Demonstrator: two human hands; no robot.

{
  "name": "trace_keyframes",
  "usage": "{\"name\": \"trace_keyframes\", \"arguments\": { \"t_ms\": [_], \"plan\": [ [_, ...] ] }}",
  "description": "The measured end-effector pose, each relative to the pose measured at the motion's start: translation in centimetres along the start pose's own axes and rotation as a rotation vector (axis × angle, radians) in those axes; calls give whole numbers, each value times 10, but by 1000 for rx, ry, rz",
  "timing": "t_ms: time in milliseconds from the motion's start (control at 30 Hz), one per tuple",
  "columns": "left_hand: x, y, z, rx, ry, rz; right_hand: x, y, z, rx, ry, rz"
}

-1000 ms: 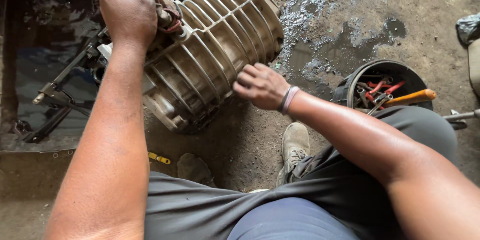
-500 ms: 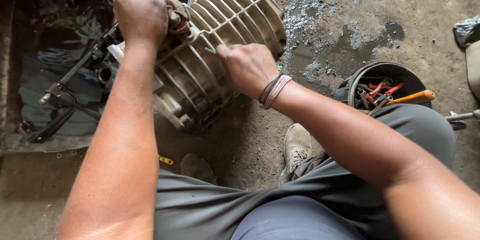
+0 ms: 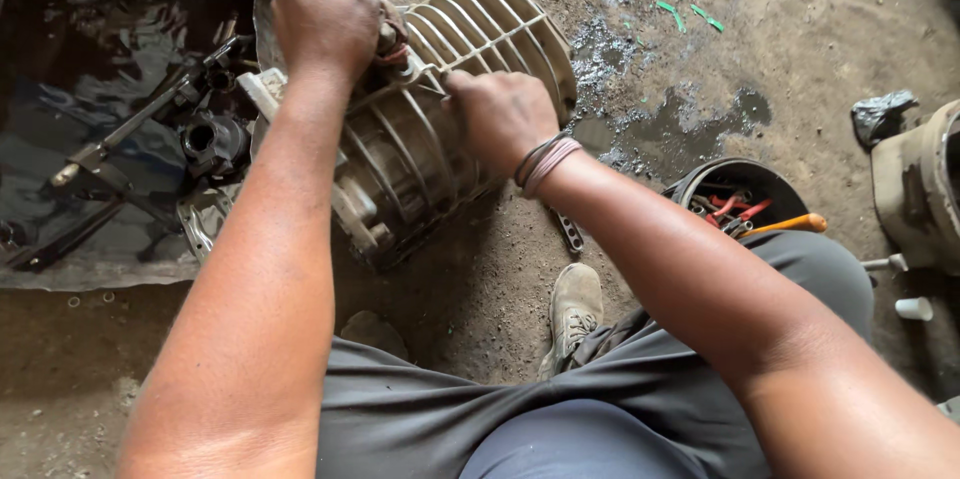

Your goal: The person scrubs a large metal engine casing with a wire brush and a rag, focusing on the cooling fins and crevices. Another person is visible in the background working on separate parts.

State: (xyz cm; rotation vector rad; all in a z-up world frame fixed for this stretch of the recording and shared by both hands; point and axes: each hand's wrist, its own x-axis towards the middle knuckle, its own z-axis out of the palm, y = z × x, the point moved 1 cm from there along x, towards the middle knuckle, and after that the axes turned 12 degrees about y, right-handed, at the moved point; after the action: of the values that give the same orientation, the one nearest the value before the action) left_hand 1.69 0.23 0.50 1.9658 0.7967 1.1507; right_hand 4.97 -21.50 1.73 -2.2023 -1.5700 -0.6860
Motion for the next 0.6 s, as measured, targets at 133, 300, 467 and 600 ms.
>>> {"name": "trace_keyframes", "arguments": {
  "t_ms": [133,300,467,600],
  "plan": [
    [-7,7,-4,51,-8,19,-1,1,1,-79,-302,91],
    [-2,16,-17,24,-105,-42,9,19,-18,15,-133,153],
    [9,11,-26,-35,-257,-243,14,35,-10,272,-259,204],
    [8,5,-15,75,-211,-306,17,24,-1,302,-364,329]
  ]
}}
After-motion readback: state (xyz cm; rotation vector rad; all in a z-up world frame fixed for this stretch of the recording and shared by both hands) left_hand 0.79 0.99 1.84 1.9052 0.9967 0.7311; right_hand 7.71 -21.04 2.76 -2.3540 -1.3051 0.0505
